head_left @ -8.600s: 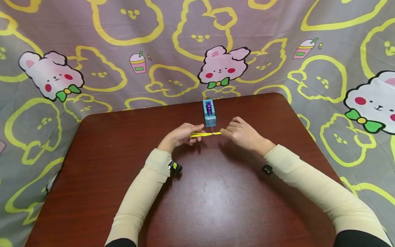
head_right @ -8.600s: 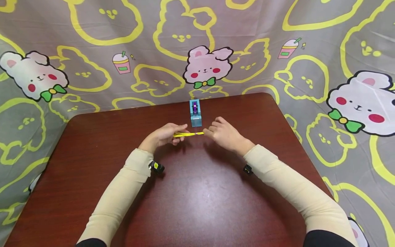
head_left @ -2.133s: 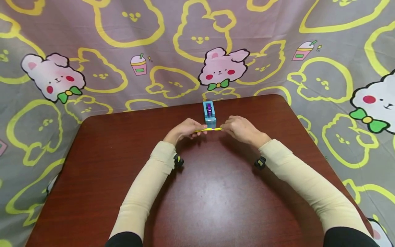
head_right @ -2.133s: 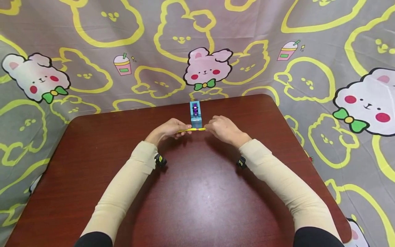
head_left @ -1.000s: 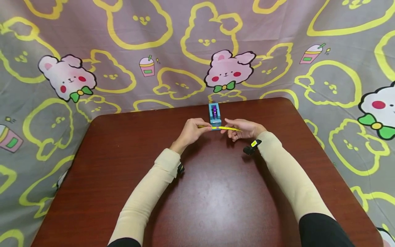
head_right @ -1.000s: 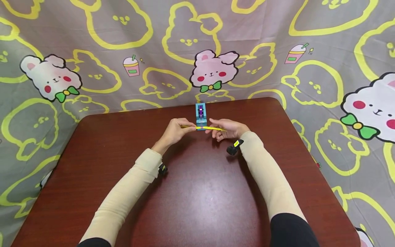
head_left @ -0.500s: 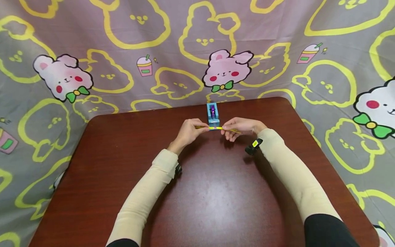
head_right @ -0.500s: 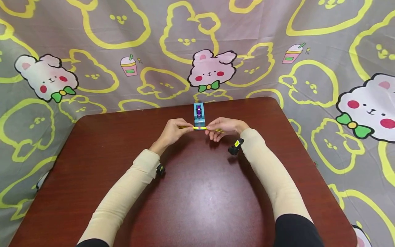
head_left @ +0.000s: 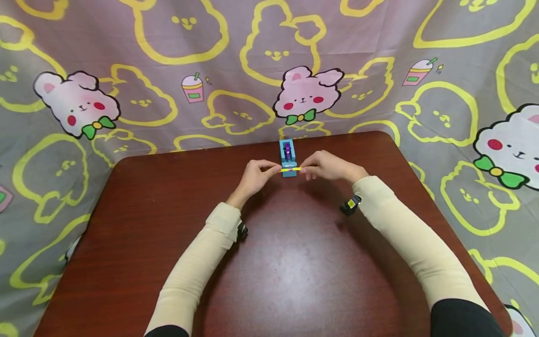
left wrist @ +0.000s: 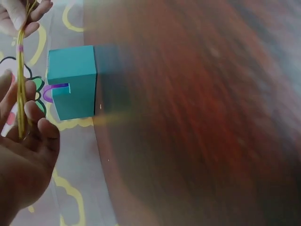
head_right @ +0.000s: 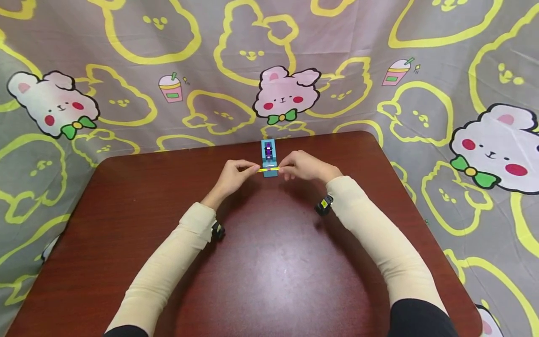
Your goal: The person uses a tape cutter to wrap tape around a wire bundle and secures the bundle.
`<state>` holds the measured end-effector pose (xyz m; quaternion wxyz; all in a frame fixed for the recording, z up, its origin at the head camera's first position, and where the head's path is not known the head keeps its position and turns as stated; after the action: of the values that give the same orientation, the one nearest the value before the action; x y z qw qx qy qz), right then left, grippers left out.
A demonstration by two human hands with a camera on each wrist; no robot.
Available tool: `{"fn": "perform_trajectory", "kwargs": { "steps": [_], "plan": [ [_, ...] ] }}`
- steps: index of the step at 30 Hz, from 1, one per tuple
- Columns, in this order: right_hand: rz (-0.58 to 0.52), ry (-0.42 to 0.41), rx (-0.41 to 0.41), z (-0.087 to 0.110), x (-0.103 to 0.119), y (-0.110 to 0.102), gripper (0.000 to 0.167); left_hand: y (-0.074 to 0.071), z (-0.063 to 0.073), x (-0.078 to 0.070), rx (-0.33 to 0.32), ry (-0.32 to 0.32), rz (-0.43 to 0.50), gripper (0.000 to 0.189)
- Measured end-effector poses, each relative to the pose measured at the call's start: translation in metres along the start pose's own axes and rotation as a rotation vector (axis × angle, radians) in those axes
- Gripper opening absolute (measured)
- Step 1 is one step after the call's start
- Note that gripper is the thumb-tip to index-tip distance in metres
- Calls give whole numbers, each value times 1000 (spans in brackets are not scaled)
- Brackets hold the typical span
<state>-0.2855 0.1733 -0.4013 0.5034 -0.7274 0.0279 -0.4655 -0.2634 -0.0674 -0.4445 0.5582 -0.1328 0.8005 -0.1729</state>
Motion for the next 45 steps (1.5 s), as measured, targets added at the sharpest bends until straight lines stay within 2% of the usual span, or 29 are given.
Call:
{"fn": "perform_trajectory", "kwargs": {
  "steps": [3,8,12,16,20,24,26,35,42,45],
  "plan": [
    [160,-49,-72,3,7,3,16,-2,-4,2,50,-112,16,31],
    [366,-144,-218,7,13,11,14,-7,-11,5,207,-274,30,47],
    [507,-258,-339,9,11,20,11,-12,-16,7,297,-352,47,53],
    [640,-389,-413,10,7,30,10,-16,-18,10,358,-426,73,50],
    [690,-415,-431,12,4,36,12,-17,-16,12,394,-451,65,43],
    [641,-382,-428,11,1,35,12,-15,-17,11,394,-418,31,40],
    [574,-338,-408,11,-1,34,12,-14,-17,10,379,-403,31,39],
    [35,60,-210,4,-4,19,22,-9,-16,5,222,-350,69,27],
    [-310,336,49,-6,-13,-2,40,-5,-14,0,112,-162,70,17],
    [-439,435,117,-8,-27,-6,48,-2,-12,-3,82,-98,77,15]
  ]
}}
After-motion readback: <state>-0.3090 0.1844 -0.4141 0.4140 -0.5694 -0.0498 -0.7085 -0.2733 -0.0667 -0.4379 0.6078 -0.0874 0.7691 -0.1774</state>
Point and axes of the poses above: each hand's wrist, its own z-axis away from the middle knuckle, its own y-axis out of the palm, x = y × z, the point moved 2 cm from there along -z, towards the middle knuckle, and after that the axes turned 7 degrees about -x, right-handed, at the moved point
